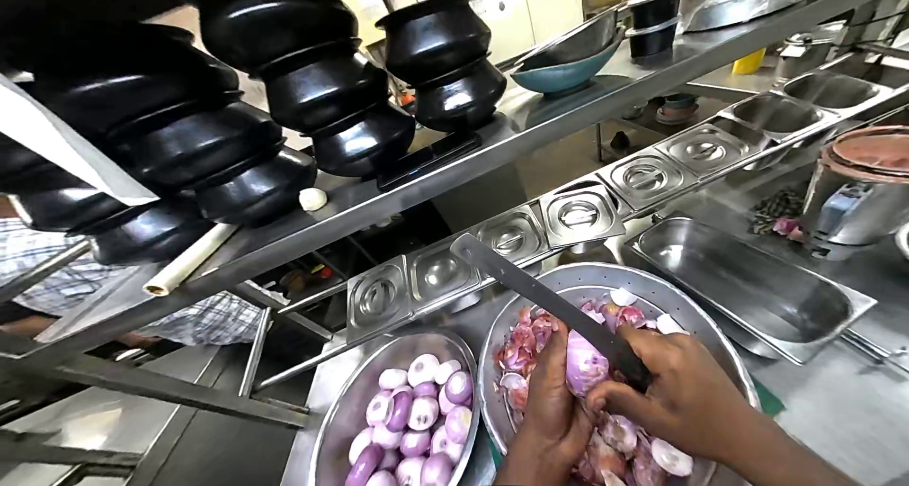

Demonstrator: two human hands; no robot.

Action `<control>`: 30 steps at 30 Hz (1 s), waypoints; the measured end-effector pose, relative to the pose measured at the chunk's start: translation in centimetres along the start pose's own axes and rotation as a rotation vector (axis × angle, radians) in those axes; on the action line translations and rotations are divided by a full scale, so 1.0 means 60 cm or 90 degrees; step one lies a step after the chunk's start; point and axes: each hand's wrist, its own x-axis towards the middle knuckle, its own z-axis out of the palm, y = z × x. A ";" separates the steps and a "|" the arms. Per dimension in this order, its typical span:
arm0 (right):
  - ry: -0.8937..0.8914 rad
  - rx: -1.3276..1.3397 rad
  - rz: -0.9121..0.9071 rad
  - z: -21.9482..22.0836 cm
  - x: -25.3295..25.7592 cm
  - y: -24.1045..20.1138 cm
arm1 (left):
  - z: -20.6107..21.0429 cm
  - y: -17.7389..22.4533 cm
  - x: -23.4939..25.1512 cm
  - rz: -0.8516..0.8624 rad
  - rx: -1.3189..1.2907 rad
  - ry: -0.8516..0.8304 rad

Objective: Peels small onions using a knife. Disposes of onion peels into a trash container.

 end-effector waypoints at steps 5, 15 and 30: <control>-0.017 0.049 -0.012 0.000 -0.008 0.003 | -0.003 -0.005 0.000 0.002 0.015 0.007; 0.031 -0.224 -0.278 0.013 -0.038 -0.016 | 0.017 -0.001 0.009 -0.001 0.049 0.112; -0.063 -0.131 -0.217 0.028 -0.078 -0.023 | -0.003 -0.008 0.028 0.078 0.147 0.085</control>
